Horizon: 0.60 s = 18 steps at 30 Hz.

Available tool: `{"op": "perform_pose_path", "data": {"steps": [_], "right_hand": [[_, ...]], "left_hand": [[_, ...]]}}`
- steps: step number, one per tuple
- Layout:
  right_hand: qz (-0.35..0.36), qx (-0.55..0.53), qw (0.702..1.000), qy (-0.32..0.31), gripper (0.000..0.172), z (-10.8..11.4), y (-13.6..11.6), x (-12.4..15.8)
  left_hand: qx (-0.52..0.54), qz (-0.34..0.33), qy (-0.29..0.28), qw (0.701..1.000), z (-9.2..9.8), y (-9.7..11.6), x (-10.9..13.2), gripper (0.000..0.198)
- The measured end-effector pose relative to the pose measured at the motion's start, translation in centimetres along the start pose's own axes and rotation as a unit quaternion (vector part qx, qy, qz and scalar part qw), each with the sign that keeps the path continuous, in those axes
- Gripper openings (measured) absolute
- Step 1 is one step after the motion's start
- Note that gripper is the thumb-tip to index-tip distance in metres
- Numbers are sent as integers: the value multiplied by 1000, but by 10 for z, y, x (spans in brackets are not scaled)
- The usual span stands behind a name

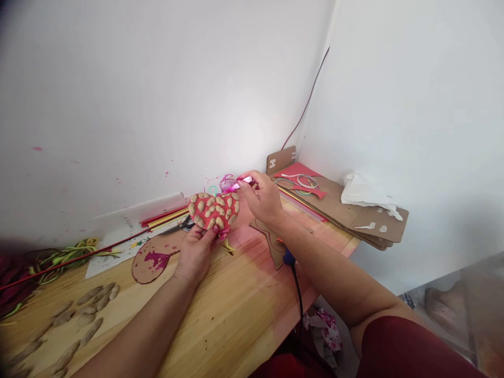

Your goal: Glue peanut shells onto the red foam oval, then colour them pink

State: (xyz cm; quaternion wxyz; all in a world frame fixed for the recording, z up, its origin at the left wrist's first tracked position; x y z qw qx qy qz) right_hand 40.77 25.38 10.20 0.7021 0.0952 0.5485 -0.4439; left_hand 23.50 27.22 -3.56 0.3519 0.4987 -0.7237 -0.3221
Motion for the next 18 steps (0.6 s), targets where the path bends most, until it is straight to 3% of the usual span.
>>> {"op": "perform_pose_path", "data": {"steps": [18], "right_hand": [[-21, -1, 1000, 14, 12, 1, 6, -1]], "left_hand": [[18, 4, 6, 1000, 0, 2, 2, 51]]}}
Point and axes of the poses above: each hand's wrist, its own x-axis away from the middle knuckle, its own z-axis out of the back of the hand, y = z × x, the point moved 6 cm from there along -x, towards the middle knuckle, and after that the axes turned 10 degrees about z, right-handed, at the moved point
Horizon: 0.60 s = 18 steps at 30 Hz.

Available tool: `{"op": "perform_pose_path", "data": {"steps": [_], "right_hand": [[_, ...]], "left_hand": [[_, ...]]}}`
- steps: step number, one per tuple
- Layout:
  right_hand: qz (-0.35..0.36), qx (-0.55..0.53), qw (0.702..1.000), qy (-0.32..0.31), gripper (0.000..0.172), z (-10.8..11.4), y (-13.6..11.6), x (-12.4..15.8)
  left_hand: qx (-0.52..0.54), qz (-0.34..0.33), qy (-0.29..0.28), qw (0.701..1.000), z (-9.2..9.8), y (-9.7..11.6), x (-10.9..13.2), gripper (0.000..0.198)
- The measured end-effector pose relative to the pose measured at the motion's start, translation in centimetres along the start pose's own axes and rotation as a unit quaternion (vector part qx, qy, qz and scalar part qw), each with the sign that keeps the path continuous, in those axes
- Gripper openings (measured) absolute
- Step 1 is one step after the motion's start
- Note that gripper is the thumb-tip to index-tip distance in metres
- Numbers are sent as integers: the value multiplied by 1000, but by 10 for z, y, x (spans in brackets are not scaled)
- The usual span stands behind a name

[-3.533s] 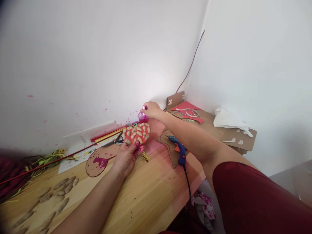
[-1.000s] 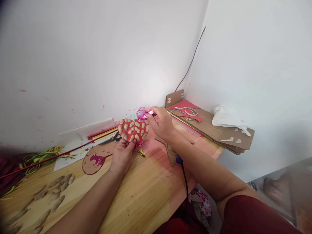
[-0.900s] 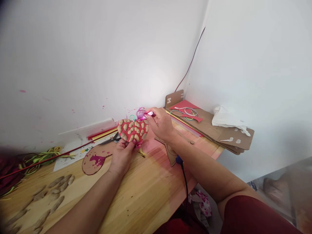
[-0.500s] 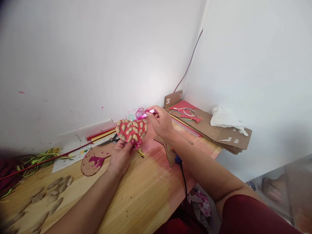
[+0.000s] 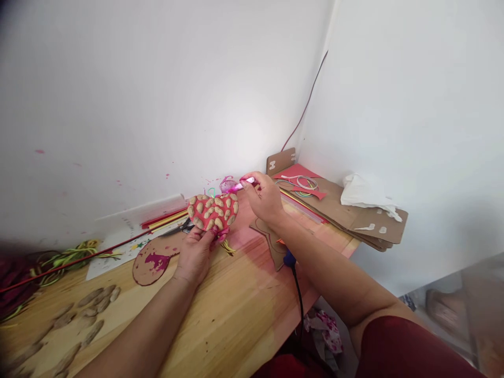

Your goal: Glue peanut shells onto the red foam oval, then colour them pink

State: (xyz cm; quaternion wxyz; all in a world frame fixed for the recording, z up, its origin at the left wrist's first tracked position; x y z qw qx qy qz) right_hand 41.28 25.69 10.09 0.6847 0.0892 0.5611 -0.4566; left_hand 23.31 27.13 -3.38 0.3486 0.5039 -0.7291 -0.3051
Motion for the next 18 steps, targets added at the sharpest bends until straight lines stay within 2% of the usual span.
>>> {"op": "perform_pose_path", "data": {"steps": [18], "right_hand": [[11, 4, 1000, -10, 12, -2, -1, 0]], "left_hand": [[18, -2, 3, 1000, -1, 1, 1, 50]]}}
Point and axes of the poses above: each hand's wrist, its own x-axis away from the middle knuckle, its own z-axis out of the back of the hand, y = z × x, the point moved 6 cm from there along -x, towards the middle knuckle, and after that the axes turned 10 degrees about z, right-handed, at the moved point
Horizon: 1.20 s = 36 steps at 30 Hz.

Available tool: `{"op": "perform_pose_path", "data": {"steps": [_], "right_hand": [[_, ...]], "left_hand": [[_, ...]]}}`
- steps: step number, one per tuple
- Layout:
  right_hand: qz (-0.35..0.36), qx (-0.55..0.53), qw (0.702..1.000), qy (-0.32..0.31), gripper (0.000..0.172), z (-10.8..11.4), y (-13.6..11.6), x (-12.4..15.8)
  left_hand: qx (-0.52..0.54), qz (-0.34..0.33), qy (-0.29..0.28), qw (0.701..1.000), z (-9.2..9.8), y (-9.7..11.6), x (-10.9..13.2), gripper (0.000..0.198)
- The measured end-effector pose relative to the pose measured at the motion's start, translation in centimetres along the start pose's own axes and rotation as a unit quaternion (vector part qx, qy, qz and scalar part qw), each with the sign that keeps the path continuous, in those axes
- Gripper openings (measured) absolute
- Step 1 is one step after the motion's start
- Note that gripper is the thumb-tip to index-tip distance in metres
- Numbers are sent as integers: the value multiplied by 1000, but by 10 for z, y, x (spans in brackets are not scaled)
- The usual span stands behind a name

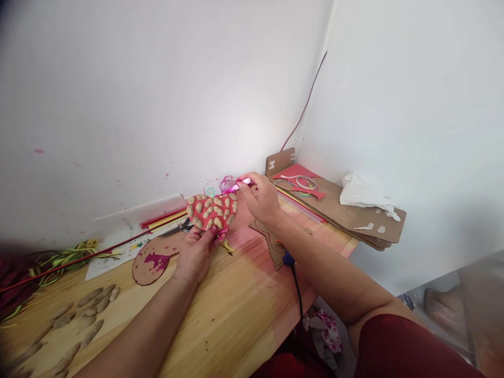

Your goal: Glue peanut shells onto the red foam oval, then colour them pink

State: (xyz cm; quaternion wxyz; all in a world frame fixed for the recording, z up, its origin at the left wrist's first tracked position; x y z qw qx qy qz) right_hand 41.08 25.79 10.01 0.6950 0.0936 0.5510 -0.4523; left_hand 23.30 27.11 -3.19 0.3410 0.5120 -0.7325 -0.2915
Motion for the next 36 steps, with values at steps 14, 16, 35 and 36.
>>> {"op": "perform_pose_path", "data": {"steps": [14, 16, 35, 36], "right_hand": [[23, 21, 999, 15, 10, 2, -11, -6], [30, 27, 999, 19, 9, 3, -14, -6], [120, 79, 989, -21, 7, 2, -36, -11], [118, 82, 989, -19, 7, 3, -36, -11]], "left_hand": [[-71, -50, 0, 996, 5, 0, -6, 59], [-78, -54, 3, 995, 5, 0, -6, 58], [-186, -127, 28, 974, 10, 4, -6, 36], [-190, -129, 29, 973, 10, 5, -6, 35]]}}
Point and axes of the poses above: each hand's wrist, its own x-axis away from the middle knuckle, its own z-axis out of the back of the hand, y = z × x, the point moved 6 cm from there along -x, towards the middle knuckle, and after that the axes turned 10 degrees about z, right-handed, at the moved point
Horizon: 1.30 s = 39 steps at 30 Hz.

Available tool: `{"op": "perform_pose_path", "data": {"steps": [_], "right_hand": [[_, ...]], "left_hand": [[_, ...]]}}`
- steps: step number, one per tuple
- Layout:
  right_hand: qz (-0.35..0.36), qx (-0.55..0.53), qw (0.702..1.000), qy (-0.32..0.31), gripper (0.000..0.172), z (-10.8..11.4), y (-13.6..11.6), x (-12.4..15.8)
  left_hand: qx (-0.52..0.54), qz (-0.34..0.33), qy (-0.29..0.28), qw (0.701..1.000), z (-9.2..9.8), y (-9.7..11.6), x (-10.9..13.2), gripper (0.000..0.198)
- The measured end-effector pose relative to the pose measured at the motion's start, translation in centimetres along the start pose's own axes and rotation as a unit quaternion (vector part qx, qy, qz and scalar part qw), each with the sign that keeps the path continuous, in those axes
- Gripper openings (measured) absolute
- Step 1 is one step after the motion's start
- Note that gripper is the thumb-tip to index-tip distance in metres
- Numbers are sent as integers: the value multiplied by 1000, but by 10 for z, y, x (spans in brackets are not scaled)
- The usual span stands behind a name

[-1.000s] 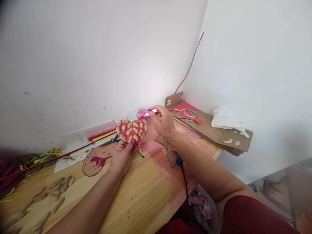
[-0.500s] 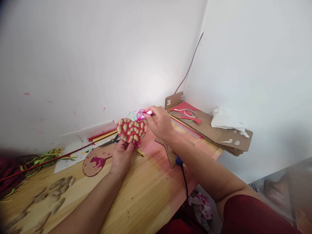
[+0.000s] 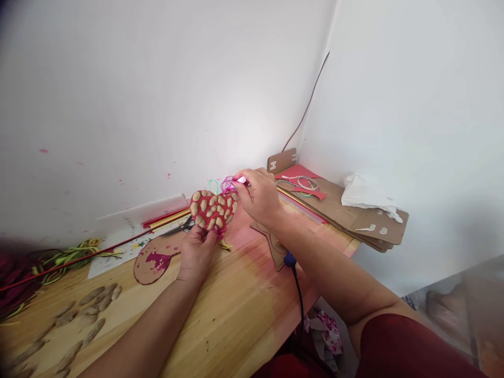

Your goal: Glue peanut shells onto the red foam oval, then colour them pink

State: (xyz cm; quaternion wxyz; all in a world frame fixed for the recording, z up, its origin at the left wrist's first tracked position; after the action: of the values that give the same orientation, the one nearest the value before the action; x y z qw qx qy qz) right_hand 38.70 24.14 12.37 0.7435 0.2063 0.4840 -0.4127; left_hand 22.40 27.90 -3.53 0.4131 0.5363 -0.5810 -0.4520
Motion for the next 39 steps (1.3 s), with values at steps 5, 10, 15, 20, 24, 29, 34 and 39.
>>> {"op": "perform_pose_path", "data": {"steps": [5, 10, 15, 20, 24, 29, 34, 39], "right_hand": [[-1, -15, 1000, -16, 7, -1, 0, -1], [-1, 7, 1000, -9, 7, 1, 2, -4], [0, -11, 1000, -13, 6, 1, 1, -4], [-10, 8, 1000, -6, 8, 4, 3, -3], [-7, -15, 1000, 2, 7, 4, 2, -1], [-14, -23, 1000, -2, 8, 2, 0, 0], [-7, -38, 999, 1, 7, 0, -3, 0], [10, -58, 998, -1, 7, -4, -7, 1]], "left_hand": [[-16, 4, 0, 1000, 1, -3, -1, 35], [-25, -5, 1, 1000, 2, 0, 0, 35], [-32, -5, 5, 999, 2, 0, 1, 34], [-14, -5, -2, 1000, 1, 0, 0, 39], [39, 21, -14, 999, -1, 0, 0, 46], [83, 34, -22, 996, -1, 5, 4, 52], [117, 50, -19, 992, -1, 9, 6, 55], [116, 50, -10, 992, -2, 7, 6, 52]]}}
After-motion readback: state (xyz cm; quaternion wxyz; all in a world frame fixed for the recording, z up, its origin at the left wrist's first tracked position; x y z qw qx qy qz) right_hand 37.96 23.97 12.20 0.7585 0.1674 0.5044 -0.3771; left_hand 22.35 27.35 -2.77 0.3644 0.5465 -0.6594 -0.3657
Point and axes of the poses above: each hand's wrist, its own x-axis away from the middle knuckle, its own z-axis out of the back of the hand, y = z × x, the point moved 6 cm from there along -x, towards the middle knuckle, and after that the axes turned 10 degrees about z, right-handed, at the moved point
